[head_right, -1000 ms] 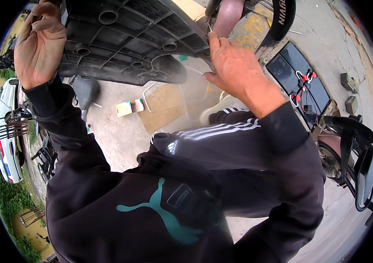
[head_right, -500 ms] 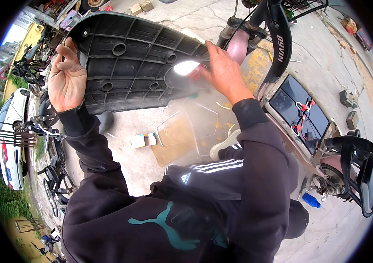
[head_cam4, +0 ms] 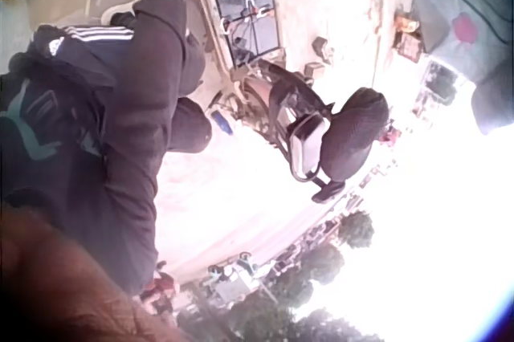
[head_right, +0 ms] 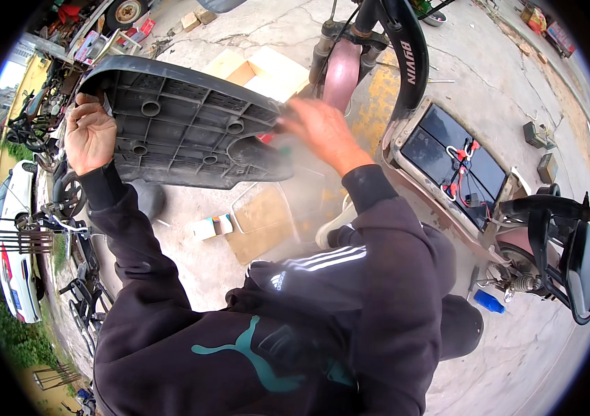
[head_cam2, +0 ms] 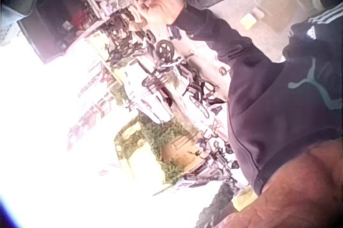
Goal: The person cleans a scooter floorboard with a cloth, then places it onto the scooter frame. They use a cordless drill to secure the floorboard with screws, then adjust the handlebars.
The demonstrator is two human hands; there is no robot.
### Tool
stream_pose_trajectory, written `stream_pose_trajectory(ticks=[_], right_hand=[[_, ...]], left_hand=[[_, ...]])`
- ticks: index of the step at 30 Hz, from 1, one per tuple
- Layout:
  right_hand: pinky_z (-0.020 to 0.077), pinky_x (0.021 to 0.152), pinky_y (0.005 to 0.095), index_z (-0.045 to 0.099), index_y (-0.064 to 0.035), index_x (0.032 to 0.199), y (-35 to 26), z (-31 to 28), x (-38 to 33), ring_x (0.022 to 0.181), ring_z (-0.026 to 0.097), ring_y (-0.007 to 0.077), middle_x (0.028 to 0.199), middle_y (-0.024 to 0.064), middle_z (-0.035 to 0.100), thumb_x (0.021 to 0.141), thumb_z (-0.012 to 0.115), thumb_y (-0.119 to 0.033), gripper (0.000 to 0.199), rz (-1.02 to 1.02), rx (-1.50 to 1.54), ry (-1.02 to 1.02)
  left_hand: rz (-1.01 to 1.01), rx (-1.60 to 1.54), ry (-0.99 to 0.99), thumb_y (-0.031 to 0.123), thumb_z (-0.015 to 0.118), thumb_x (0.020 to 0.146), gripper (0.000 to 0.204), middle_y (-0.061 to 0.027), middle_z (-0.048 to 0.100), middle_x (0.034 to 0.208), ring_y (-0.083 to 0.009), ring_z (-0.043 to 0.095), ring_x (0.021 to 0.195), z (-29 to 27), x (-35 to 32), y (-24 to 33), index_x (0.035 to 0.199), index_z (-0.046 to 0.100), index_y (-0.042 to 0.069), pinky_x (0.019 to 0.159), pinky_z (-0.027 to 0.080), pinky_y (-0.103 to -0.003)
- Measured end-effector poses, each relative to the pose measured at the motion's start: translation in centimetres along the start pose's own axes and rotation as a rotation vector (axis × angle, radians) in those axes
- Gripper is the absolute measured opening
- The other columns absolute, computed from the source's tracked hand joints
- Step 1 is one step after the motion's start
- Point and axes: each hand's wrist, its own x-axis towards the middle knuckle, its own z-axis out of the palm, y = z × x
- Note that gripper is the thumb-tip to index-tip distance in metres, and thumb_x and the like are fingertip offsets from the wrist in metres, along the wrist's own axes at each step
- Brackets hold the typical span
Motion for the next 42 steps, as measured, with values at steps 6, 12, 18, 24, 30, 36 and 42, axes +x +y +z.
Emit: stream_pose_trajectory(ticks=[6,12,18,24,30,36,42], right_hand=[[0.0512,0.07,0.0473,0.06,-0.0017,0.102,-4.8,-1.1,-1.0,0.083,0.064,0.0393,0.093,0.019,0.065,0.09,0.066,-0.031,0.032,-0.127,-0.016,0.132],[0.0508,0.068,0.0473,0.063,0.001,0.107,-4.8,-2.8,-0.9,0.078,0.064,0.0416,0.085,0.022,0.065,0.091,0.067,-0.032,0.037,0.122,0.051,0.028],[0.0491,0.07,0.046,0.066,0.0033,0.106,-2.3,-1.4,-2.8,0.079,0.063,0.0428,0.08,0.0256,0.064,0.093,0.063,-0.038,0.044,0.135,0.006,0.026],[0.0552,0.062,0.0406,0.059,0.0004,0.114,-5.4,3.0,-3.0,0.077,0.069,0.0323,0.083,0.0138,0.065,0.086,0.067,-0.031,0.043,-0.085,-0.406,-0.09],[0.0555,0.067,0.0414,0.063,-0.004,0.104,-4.6,2.1,-4.2,0.079,0.069,0.0299,0.085,0.011,0.064,0.081,0.071,-0.03,0.035,-0.173,-0.302,-0.115],[0.0517,0.069,0.0428,0.069,-0.0052,0.084,-3.3,1.7,-4.0,0.08,0.066,0.0319,0.083,0.01,0.066,0.081,0.072,-0.024,0.019,-0.065,0.128,0.0],[0.0509,0.063,0.0416,0.071,-0.0057,0.083,-1.4,0.4,-4.2,0.073,0.066,0.033,0.079,0.0104,0.068,0.083,0.072,-0.022,0.016,0.063,0.047,0.179]], left_hand=[[0.016,0.118,0.22,0.047,0.038,0.101,0.052,-0.0096,0.061,0.092,-0.0216,0.058,0.08,-4.5,4.6,2.3,0.102,0.056,-0.002,0.064,0.049,-0.032],[-0.154,0.272,0.254,0.041,0.049,0.1,0.046,-0.0138,0.059,0.093,-0.0245,0.059,0.081,-8.2,5.9,-1.2,0.106,0.049,-0.005,0.066,0.055,-0.032],[-0.426,1.134,0.324,0.054,0.055,0.096,0.05,-0.009,0.069,0.086,-0.0178,0.067,0.065,-5.3,0.7,-14.3,0.103,0.057,0.005,0.056,0.051,-0.025],[-0.494,1.309,0.502,0.056,0.057,0.093,0.057,-0.0103,0.071,0.088,-0.0159,0.067,0.064,-10.8,-3.6,-18.8,0.109,0.062,0.001,0.057,0.049,-0.024],[-0.384,0.748,0.641,0.038,0.056,0.098,0.025,0.001,0.07,0.091,-0.0096,0.063,0.069,-15.1,-4.7,-21.0,0.104,0.062,0.014,0.054,0.038,-0.024],[-0.425,0.753,0.613,0.039,0.054,0.1,0.031,-0.0029,0.072,0.096,-0.0101,0.066,0.079,-15.4,-5.2,-20.8,0.106,0.062,0.009,0.057,0.043,-0.024],[-0.451,0.755,0.547,0.035,0.05,0.103,0.029,-0.0077,0.072,0.093,-0.0185,0.069,0.077,-10.6,-3.2,-23.8,0.103,0.059,0.008,0.06,0.046,-0.026]])
